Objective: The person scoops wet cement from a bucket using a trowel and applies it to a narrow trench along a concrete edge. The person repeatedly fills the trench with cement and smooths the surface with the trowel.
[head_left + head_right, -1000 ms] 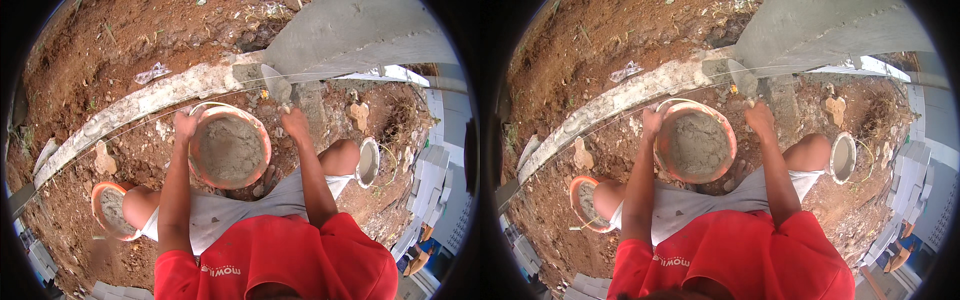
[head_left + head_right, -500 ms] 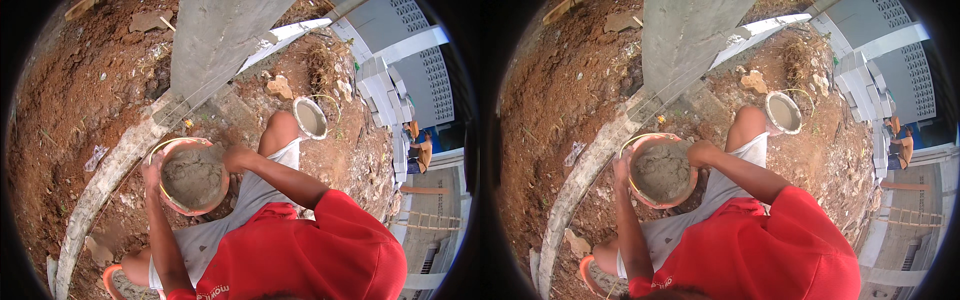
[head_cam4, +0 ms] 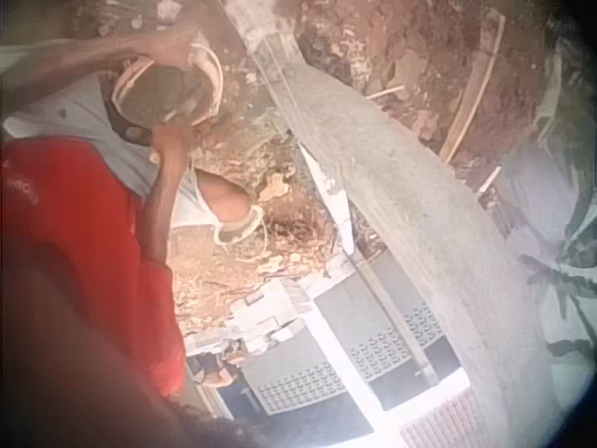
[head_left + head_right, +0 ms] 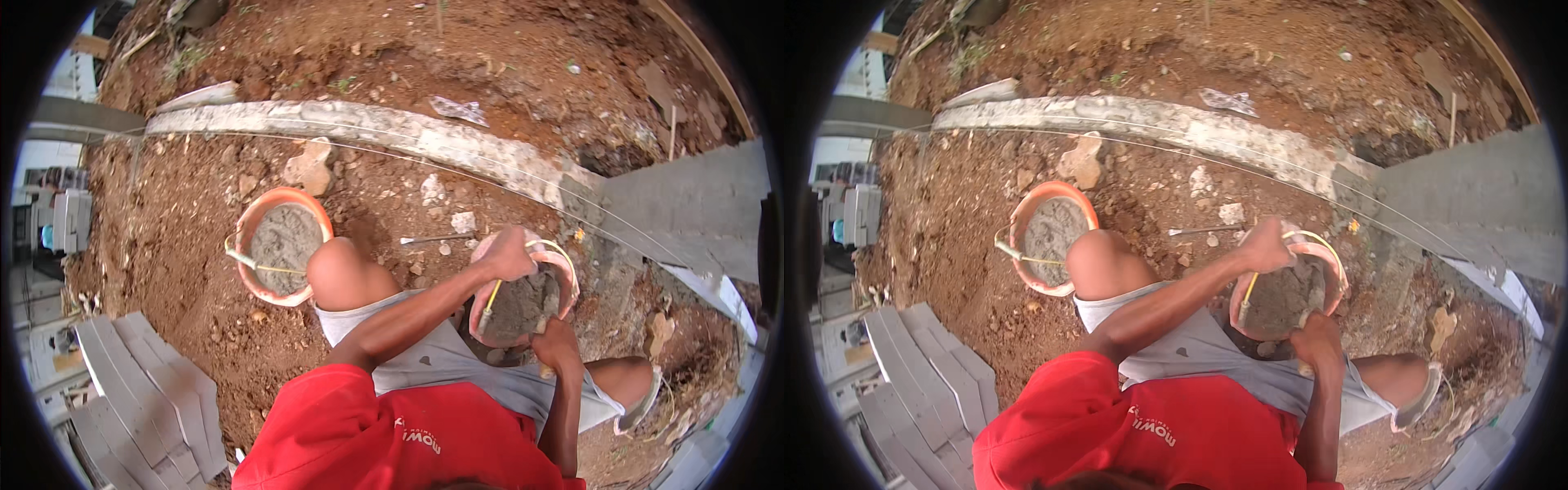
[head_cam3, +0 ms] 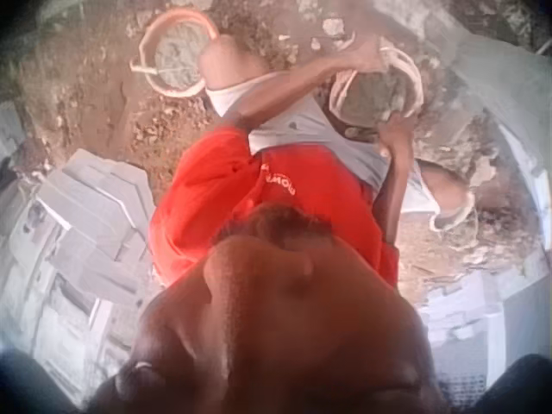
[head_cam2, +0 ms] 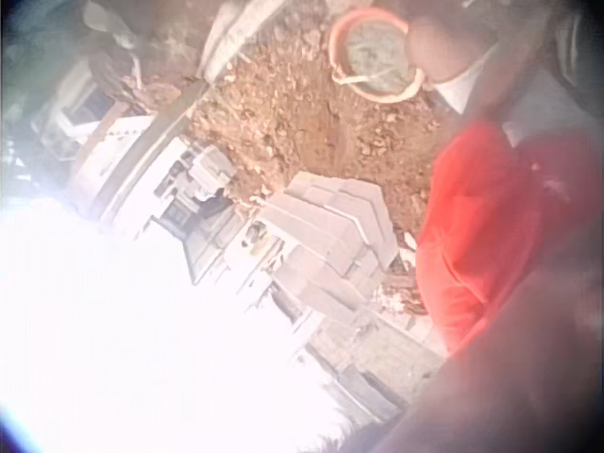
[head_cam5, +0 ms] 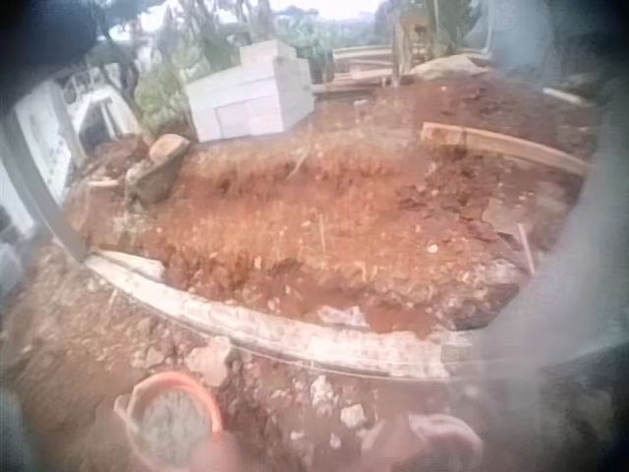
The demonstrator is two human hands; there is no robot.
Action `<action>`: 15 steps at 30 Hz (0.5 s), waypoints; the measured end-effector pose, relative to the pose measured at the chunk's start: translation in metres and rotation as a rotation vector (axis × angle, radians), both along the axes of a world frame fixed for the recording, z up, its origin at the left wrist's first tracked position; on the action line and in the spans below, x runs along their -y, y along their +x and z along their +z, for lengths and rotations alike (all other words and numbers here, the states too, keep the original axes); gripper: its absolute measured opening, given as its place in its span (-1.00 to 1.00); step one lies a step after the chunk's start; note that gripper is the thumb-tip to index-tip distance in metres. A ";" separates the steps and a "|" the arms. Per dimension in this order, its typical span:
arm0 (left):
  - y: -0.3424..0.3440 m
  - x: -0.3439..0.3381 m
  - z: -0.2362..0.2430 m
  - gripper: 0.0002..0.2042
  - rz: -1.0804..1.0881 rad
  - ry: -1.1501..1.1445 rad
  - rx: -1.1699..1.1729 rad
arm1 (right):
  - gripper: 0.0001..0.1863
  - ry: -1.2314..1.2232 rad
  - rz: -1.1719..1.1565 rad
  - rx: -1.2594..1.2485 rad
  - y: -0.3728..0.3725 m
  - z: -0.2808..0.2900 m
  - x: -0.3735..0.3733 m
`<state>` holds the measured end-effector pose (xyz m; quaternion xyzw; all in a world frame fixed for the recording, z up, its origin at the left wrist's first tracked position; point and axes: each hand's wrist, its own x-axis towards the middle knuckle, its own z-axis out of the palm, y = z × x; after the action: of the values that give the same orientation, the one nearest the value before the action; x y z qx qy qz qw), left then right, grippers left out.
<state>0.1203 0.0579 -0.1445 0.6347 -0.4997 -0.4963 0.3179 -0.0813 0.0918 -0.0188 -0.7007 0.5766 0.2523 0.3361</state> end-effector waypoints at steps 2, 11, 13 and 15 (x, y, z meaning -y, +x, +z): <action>-0.003 -0.005 0.041 -0.69 0.030 -0.021 0.116 | -0.50 -0.006 0.031 0.079 -0.012 0.002 -0.002; 0.056 -0.021 0.006 -0.79 0.413 -0.009 0.107 | -0.47 0.159 0.183 0.175 0.020 -0.019 0.028; 0.056 -0.010 0.010 -0.80 0.394 0.054 0.096 | -0.43 0.134 0.220 0.133 0.002 -0.006 0.041; 0.053 -0.004 0.021 -0.81 0.381 0.071 0.064 | -0.45 0.129 0.233 0.180 -0.033 -0.014 0.050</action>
<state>0.1738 0.0622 -0.1236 0.7441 -0.3625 -0.4242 0.3674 -0.1148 0.0413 -0.0327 -0.7597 0.4413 0.2623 0.3992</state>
